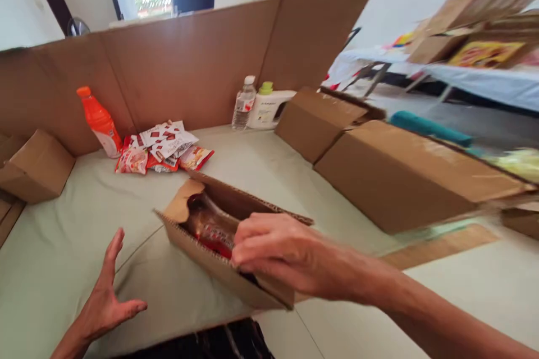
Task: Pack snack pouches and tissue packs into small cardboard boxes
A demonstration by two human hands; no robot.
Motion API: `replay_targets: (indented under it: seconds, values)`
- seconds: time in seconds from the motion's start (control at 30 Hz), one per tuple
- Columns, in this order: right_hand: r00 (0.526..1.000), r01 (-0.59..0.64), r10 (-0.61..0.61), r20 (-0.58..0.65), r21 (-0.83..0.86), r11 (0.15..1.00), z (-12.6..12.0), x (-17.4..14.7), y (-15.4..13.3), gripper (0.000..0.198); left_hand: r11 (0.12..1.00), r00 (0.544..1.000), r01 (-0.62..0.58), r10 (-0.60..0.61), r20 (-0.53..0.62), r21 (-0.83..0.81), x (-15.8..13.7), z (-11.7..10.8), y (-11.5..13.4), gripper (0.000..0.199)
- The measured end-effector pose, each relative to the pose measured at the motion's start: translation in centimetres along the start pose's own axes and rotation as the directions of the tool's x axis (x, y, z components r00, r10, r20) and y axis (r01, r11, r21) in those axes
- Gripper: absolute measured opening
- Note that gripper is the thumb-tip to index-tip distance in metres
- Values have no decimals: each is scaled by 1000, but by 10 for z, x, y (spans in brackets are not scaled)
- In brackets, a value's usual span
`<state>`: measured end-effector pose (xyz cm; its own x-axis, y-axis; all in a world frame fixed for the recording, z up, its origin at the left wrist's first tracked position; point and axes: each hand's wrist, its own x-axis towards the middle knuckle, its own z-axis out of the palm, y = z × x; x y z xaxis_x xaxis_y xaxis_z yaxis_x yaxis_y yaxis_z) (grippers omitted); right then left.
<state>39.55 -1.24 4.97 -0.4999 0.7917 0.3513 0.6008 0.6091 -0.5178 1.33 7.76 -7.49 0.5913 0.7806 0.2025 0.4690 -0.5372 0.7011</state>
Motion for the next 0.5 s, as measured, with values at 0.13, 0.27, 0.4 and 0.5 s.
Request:
replay_targets:
  seconds: [0.13,0.27,0.4,0.5]
  values:
    - [967,108,-142,211,164,981,13,19,-43,44,962,995,-4,32,99,-272,-9,-2,20,133]
    - [948,-30,-76,308,326,945,6,33,-50,45,896,991,87,-33,130,-435,-21,-2,25,131]
    - [961,-168,133,241,134,977,12,47,-45,34,885,988,115,-54,147,-450,-20,4,24,138]
    - [937,-133,170,304,-139,981,33,58,-44,30,891,989,109,-52,140,-441,-18,8,22,139]
